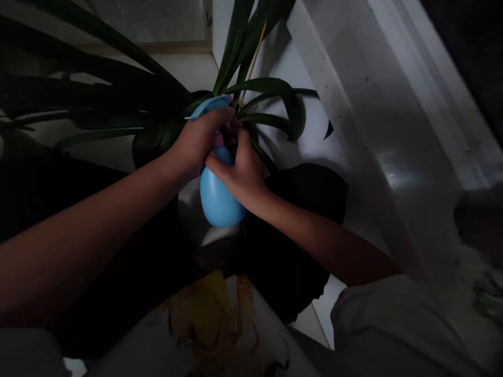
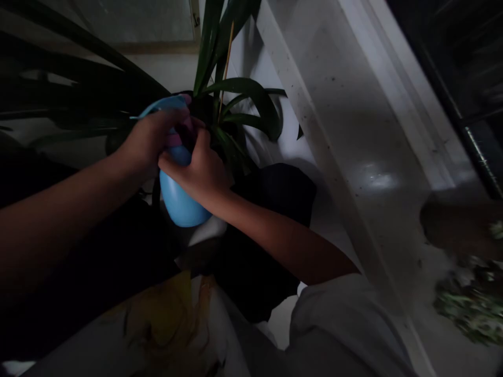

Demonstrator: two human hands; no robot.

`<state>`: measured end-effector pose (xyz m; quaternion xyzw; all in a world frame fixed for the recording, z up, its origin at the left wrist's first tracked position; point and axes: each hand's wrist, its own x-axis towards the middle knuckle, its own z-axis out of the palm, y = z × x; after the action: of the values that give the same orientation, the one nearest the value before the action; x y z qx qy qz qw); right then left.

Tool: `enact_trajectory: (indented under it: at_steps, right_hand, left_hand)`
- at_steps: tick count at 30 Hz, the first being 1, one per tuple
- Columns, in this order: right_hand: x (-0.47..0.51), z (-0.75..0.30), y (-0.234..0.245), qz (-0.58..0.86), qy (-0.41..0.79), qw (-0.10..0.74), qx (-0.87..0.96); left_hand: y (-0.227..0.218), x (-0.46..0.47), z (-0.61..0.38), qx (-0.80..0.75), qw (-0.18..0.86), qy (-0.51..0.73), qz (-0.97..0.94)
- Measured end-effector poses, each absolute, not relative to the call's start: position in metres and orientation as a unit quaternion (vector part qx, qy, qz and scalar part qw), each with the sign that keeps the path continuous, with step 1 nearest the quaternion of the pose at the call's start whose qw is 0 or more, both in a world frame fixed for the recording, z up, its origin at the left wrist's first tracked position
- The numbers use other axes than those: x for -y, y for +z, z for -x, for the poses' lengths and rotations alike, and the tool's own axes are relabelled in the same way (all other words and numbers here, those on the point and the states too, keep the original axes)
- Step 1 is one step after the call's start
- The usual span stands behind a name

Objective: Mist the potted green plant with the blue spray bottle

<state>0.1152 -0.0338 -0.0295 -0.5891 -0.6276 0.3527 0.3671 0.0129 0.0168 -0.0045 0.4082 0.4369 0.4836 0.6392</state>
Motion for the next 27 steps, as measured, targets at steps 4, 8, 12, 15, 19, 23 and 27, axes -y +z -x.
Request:
enact_trajectory:
  at_steps: [4, 8, 12, 15, 19, 23, 27]
  right_hand:
    - [0.037, -0.114, -0.024, 0.593, 0.355, 0.353, 0.631]
    - [0.038, -0.116, -0.023, 0.587, 0.357, 0.343, 0.641]
    - [0.039, -0.117, -0.026, 0.585, 0.363, 0.339, 0.641]
    - [0.037, -0.116, -0.031, 0.587, 0.370, 0.349, 0.630]
    - [0.033, -0.114, -0.041, 0.596, 0.377, 0.365, 0.608]
    - [0.026, -0.113, -0.048, 0.603, 0.381, 0.358, 0.603]
    - [0.017, -0.113, -0.047, 0.590, 0.406, 0.367, 0.594]
  left_hand:
    - [-0.002, -0.012, -0.012, -0.435, 0.639, 0.479, -0.415]
    - [-0.005, -0.009, -0.013, -0.399, 0.662, 0.502, -0.388]
    - [-0.006, -0.007, -0.015, -0.398, 0.678, 0.501, -0.362]
    - [-0.009, -0.008, -0.016, -0.438, 0.675, 0.488, -0.337]
    - [-0.017, -0.016, -0.015, -0.450, 0.678, 0.465, -0.349]
    - [-0.019, -0.023, -0.013, -0.429, 0.707, 0.447, -0.340]
    - [-0.009, -0.027, -0.008, -0.445, 0.715, 0.416, -0.342]
